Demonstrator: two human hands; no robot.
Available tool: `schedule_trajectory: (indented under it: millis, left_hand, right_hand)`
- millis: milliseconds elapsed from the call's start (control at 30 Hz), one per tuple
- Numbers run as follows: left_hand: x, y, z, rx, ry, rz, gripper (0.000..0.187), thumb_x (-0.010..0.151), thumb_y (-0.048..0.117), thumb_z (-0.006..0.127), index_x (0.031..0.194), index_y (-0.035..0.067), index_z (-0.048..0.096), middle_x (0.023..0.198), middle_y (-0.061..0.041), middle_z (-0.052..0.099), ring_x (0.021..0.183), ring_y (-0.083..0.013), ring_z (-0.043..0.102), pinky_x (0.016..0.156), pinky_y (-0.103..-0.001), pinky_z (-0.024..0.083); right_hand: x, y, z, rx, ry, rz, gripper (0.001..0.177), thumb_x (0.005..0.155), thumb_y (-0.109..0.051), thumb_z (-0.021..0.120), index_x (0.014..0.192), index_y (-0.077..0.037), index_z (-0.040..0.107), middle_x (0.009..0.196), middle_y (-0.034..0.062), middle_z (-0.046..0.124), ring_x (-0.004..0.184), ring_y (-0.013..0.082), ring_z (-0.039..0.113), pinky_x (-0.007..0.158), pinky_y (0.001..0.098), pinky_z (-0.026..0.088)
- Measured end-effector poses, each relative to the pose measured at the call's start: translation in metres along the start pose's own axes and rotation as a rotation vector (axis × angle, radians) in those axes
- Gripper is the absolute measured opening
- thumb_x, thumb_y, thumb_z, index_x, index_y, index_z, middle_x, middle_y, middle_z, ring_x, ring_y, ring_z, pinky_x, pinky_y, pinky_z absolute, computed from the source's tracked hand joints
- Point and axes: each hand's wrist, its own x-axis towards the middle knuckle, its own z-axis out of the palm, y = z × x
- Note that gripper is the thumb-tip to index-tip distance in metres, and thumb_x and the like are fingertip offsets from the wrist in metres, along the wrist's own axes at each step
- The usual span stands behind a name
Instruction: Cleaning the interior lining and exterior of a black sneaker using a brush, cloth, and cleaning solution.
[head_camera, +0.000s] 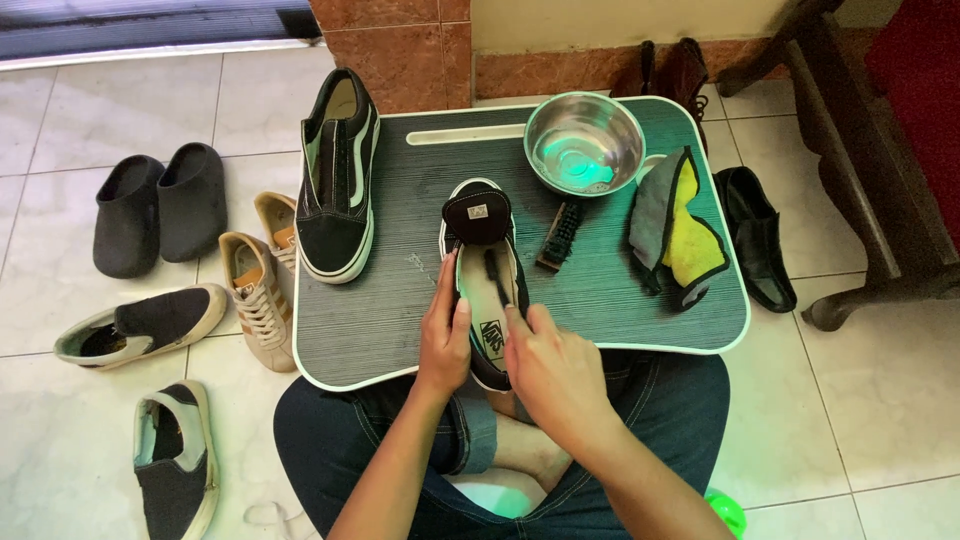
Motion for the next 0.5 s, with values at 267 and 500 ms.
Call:
schedule_trajectory:
  millis: [267, 500]
  left_hand:
    - [0.002, 0.000, -0.002, -0.047, -0.012, 0.015, 0.063, 0.112, 0.028, 0.043, 0.167, -0.001, 0.033, 0.170, -0.028, 0.035, 0.159, -0.0459, 0.027, 0.130, -0.058, 0.023]
    - [0.002, -0.007, -0.006, -0.021, -0.043, 0.021, 0.062, 0.112, 0.029, 0.044, 0.166, 0.000, 0.035, 0.170, -0.026, 0.038, 0.159, -0.0449, 0.029, 0.130, -0.057, 0.024]
  right_hand:
    - [0.010, 0.015, -0.017, 0.063, -0.412, 0.044, 0.023, 0.099, -0.031, 0.058, 0.083, -0.018, 0.069, 0.071, 0.0028, 0.069, 0.063, 0.0438, 0.075, 0.056, 0.0524, 0.059]
    - [0.039, 0.012, 0.005, -0.090, -0.382, -0.007, 0.026, 0.100, -0.027, 0.059, 0.077, -0.019, 0.069, 0.064, 0.0007, 0.069, 0.060, 0.0335, 0.077, 0.058, 0.0441, 0.061]
